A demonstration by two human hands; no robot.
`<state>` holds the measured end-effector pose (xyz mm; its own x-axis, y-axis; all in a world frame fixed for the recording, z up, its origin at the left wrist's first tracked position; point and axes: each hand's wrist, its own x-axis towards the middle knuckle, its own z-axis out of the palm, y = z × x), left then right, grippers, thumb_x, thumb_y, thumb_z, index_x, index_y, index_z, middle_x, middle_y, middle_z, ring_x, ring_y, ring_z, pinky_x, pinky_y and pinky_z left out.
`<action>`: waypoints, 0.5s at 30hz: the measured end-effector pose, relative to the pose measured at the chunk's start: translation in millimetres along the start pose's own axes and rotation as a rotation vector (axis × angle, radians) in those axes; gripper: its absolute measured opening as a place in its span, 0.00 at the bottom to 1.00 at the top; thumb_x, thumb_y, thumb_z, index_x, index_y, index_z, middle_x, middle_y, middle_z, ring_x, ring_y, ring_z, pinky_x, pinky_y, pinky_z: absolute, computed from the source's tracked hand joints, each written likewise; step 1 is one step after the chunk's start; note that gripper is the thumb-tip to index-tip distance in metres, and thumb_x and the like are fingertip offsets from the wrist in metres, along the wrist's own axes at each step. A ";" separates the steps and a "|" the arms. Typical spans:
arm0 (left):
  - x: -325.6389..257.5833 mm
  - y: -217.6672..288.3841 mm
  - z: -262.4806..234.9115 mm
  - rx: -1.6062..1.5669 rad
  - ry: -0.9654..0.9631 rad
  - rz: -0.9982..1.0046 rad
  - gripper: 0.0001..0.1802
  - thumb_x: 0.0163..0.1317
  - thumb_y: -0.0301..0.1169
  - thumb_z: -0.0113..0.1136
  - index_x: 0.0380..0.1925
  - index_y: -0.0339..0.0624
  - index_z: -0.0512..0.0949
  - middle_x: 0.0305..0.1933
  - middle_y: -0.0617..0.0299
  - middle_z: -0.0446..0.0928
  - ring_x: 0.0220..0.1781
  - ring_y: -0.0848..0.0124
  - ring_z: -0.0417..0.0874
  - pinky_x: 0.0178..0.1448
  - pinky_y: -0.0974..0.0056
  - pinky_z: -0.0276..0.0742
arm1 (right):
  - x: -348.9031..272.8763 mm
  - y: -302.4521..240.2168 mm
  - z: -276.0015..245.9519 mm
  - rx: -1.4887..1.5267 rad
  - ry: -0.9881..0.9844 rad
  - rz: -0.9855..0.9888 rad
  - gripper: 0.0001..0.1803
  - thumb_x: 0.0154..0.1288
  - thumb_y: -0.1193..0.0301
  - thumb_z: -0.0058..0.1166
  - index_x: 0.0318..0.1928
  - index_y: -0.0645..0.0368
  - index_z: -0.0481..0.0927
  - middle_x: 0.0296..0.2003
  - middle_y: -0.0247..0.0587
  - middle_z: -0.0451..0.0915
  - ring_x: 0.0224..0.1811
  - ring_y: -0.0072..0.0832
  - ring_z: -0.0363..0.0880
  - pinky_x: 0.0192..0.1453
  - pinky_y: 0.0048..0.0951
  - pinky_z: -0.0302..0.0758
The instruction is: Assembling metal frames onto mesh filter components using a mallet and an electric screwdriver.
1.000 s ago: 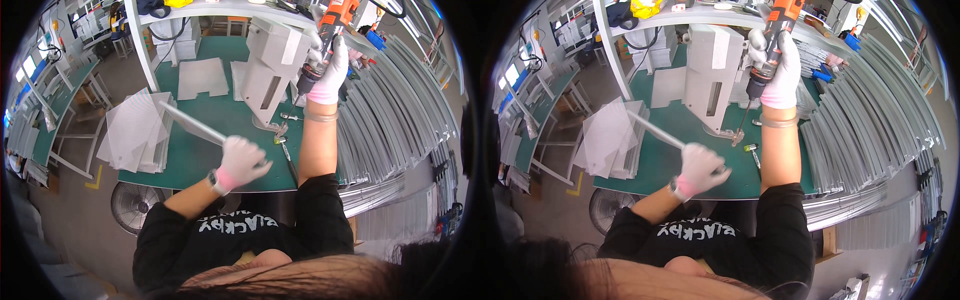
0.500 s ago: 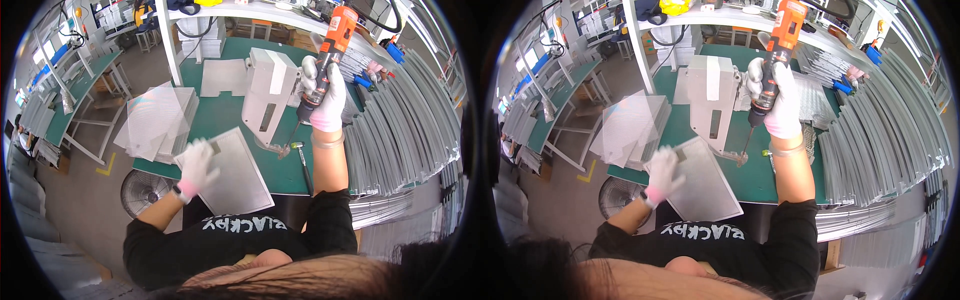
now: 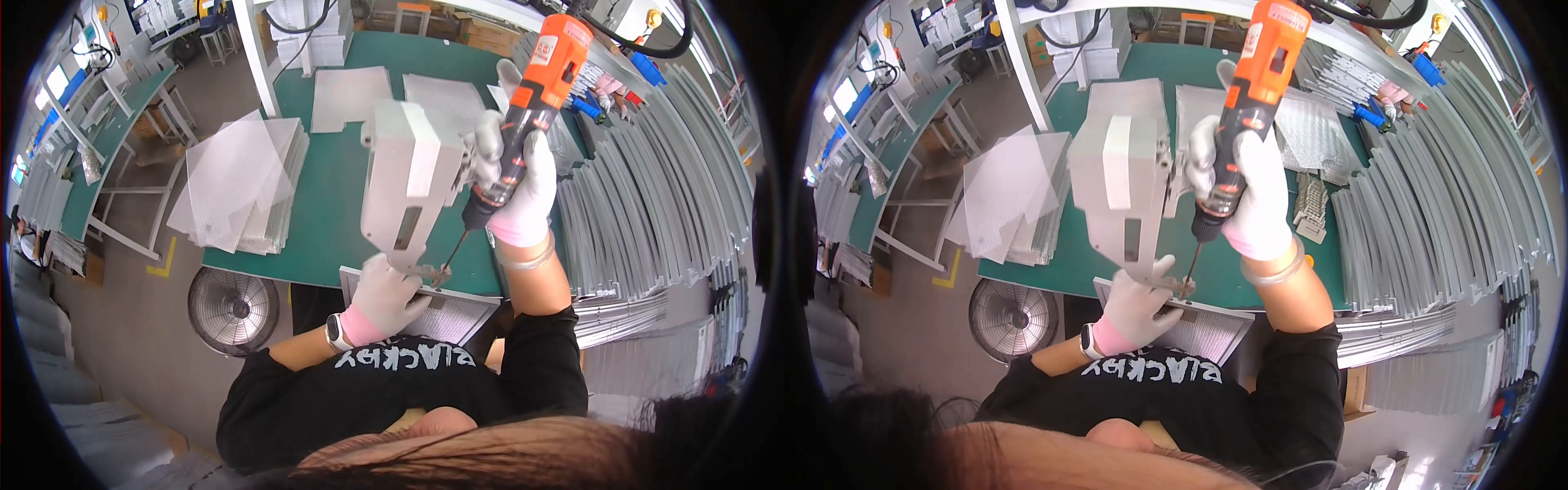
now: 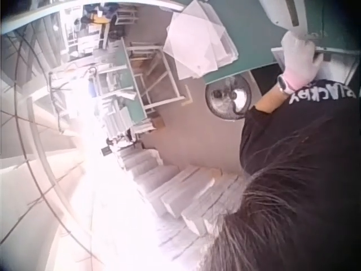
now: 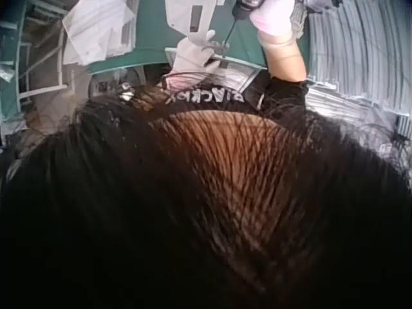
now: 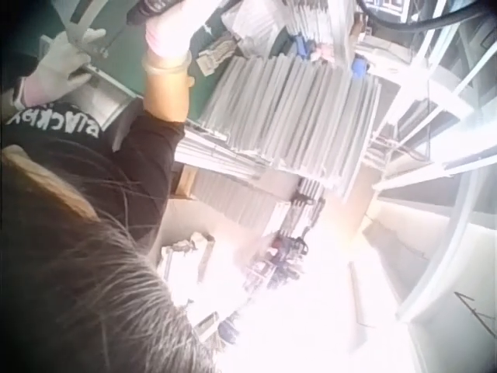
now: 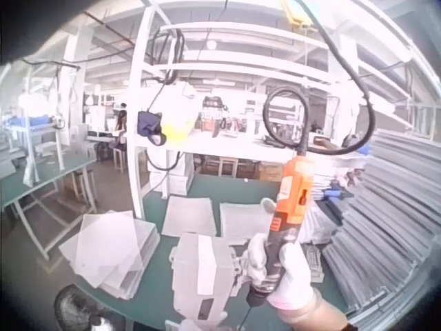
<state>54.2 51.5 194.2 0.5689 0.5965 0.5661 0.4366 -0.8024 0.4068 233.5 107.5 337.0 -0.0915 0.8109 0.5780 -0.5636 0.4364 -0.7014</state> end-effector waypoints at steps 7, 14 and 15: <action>-7.7 8.4 -3.4 0.080 -0.066 -0.122 0.18 0.49 0.39 0.67 0.43 0.54 0.84 0.35 0.62 0.81 0.31 0.59 0.81 0.43 0.55 0.72 | -17.2 17.7 -5.4 -0.018 0.006 0.034 0.45 0.71 0.49 0.49 0.76 0.59 0.45 0.26 0.33 0.66 0.19 0.15 0.60 0.23 0.18 0.60; -12.1 7.0 5.9 -0.085 -0.042 -0.114 0.17 0.50 0.40 0.68 0.42 0.52 0.84 0.31 0.66 0.80 0.33 0.64 0.82 0.38 0.58 0.73 | -19.8 26.6 -0.1 0.018 -0.023 0.017 0.44 0.70 0.48 0.52 0.74 0.58 0.48 0.22 0.32 0.66 0.17 0.16 0.64 0.21 0.16 0.63; -12.5 5.9 7.8 -0.142 0.019 -0.080 0.17 0.48 0.39 0.70 0.39 0.49 0.84 0.30 0.68 0.79 0.31 0.67 0.81 0.33 0.59 0.73 | -23.9 28.9 -1.0 0.019 -0.025 0.017 0.44 0.70 0.48 0.52 0.74 0.58 0.48 0.22 0.32 0.66 0.17 0.16 0.64 0.21 0.16 0.63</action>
<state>55.1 39.4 183.9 0.5220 0.6595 0.5409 0.3761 -0.7471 0.5481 220.2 101.2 302.5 -0.1210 0.8080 0.5767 -0.5771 0.4154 -0.7031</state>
